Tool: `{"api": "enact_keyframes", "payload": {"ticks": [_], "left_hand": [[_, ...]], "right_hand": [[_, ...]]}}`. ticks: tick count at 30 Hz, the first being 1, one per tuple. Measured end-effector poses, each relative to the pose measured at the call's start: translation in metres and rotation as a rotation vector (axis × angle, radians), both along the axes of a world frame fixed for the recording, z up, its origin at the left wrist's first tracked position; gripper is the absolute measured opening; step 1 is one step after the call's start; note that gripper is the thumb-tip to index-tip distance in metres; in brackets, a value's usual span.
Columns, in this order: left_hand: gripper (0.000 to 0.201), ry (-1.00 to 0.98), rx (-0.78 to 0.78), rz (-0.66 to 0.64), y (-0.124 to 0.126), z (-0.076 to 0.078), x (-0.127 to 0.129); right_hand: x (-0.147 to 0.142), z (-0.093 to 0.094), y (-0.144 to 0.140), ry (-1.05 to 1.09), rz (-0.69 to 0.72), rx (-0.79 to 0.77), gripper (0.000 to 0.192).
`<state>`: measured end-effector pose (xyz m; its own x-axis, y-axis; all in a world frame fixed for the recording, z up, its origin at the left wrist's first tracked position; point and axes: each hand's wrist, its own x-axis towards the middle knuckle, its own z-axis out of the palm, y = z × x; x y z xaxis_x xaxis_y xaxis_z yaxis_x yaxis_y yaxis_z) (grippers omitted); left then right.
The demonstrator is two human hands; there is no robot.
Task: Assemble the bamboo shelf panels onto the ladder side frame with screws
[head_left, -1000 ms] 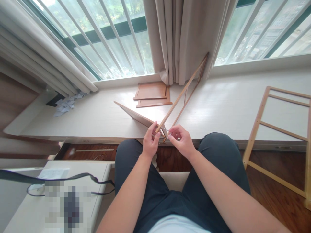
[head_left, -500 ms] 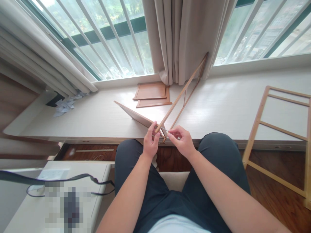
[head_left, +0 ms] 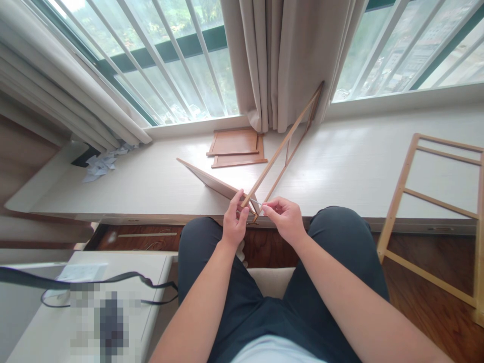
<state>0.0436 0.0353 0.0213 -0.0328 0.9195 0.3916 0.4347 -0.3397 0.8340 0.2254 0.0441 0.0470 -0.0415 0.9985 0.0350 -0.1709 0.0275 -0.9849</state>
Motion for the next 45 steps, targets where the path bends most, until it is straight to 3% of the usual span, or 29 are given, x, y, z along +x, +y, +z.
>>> {"api": "enact_keyframes", "payload": {"ticks": [18, 27, 35, 45], "left_hand": [[0.053, -0.021, -0.021, -0.006, 0.0, -0.004, -0.001], [0.052, -0.027, -0.015, 0.005, -0.001, -0.001, 0.001], [0.047, -0.007, 0.087, 0.065, -0.002, -0.001, 0.002], [0.043, 0.009, 0.115, -0.005, -0.001, 0.002, 0.001]], "right_hand": [[-0.006, -0.005, 0.001, 0.133, 0.022, -0.081, 0.026], [-0.002, -0.01, -0.001, -0.105, -0.014, 0.082, 0.024], [-0.004, -0.007, -0.003, -0.169, -0.097, 0.159, 0.021], [-0.002, -0.004, -0.003, -0.239, -0.111, 0.387, 0.009]]}}
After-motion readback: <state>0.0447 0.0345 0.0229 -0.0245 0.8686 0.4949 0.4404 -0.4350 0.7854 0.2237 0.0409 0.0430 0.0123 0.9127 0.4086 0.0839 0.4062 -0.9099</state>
